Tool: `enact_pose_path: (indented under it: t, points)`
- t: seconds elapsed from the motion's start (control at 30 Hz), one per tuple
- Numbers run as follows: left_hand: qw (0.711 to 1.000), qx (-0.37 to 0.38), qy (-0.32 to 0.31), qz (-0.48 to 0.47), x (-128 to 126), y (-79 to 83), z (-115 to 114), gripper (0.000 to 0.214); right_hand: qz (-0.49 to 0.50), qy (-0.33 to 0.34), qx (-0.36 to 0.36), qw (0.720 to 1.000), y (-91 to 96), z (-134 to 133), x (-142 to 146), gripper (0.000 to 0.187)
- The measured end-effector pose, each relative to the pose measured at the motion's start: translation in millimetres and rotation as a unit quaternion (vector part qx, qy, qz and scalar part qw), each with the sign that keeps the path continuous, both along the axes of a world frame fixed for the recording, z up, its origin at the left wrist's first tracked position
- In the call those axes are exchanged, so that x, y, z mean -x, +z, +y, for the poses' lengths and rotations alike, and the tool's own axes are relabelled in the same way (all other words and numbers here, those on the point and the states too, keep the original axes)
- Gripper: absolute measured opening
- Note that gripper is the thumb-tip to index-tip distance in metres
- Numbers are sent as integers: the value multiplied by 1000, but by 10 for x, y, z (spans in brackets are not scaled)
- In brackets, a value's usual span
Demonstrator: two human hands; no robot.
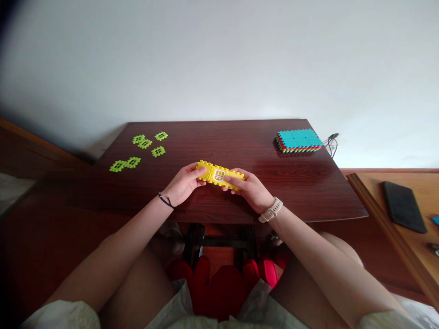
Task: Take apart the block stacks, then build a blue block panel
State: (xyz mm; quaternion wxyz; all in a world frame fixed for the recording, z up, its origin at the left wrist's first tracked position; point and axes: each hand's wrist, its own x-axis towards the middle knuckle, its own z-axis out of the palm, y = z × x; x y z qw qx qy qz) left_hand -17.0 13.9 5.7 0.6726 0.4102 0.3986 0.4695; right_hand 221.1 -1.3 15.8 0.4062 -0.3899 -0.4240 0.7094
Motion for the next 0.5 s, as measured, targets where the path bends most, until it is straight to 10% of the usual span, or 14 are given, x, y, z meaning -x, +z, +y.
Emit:
enact_pose_path:
  t: [0.5]
  points:
    - [984,39,-72,-160,-126,24,-146,42,100,75,25,992,31,-85,62,33]
